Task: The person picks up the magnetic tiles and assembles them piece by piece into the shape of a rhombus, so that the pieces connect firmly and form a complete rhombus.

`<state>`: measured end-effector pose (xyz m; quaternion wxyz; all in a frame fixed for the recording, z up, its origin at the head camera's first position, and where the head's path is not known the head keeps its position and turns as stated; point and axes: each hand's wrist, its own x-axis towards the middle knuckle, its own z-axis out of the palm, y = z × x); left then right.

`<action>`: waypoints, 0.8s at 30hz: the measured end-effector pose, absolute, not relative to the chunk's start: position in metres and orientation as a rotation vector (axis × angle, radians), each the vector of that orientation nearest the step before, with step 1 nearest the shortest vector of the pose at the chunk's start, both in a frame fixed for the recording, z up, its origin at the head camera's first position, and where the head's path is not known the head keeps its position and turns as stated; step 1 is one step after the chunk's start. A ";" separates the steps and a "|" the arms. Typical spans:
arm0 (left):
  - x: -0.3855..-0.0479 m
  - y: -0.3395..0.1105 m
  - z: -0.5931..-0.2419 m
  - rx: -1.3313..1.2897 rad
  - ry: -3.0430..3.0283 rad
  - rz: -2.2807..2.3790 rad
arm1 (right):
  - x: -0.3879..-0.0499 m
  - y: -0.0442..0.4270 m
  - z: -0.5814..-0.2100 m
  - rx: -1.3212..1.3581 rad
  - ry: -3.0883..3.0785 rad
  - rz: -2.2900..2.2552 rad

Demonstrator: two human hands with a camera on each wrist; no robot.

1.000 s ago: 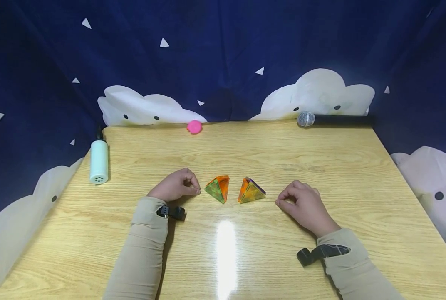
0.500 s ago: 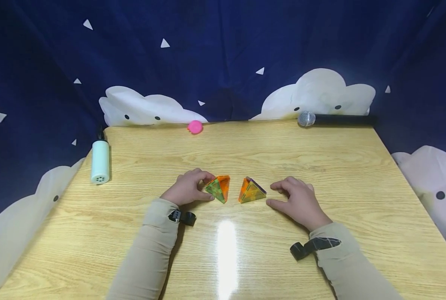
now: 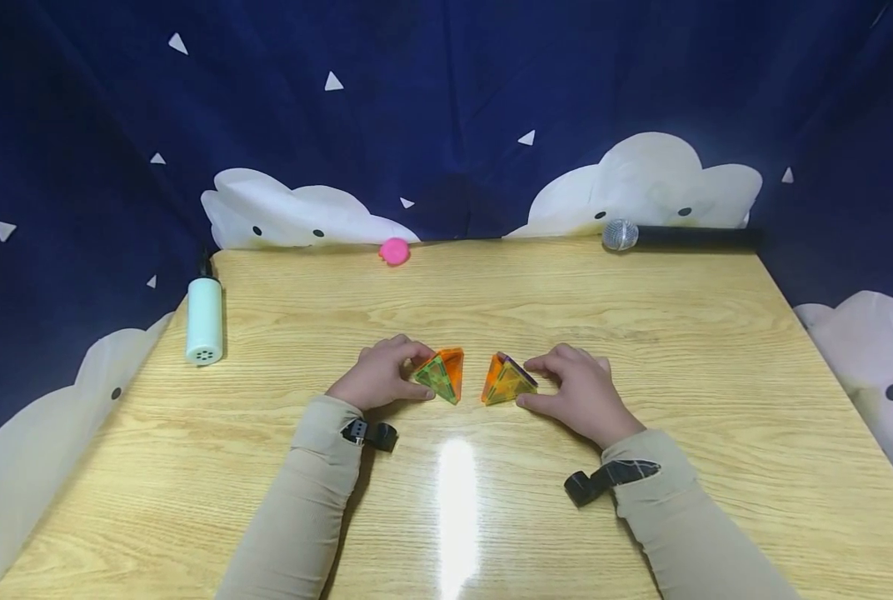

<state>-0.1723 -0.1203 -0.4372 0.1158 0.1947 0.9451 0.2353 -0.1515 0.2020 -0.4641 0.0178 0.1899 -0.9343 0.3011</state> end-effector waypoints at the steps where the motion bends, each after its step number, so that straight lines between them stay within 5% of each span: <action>1: -0.172 -0.120 -0.437 0.570 2.769 0.693 | -0.152 0.202 -0.464 0.592 -2.900 0.936; 24: -0.171 -0.119 -0.436 0.581 2.771 0.756 | -0.150 0.202 -0.465 0.612 -2.820 1.027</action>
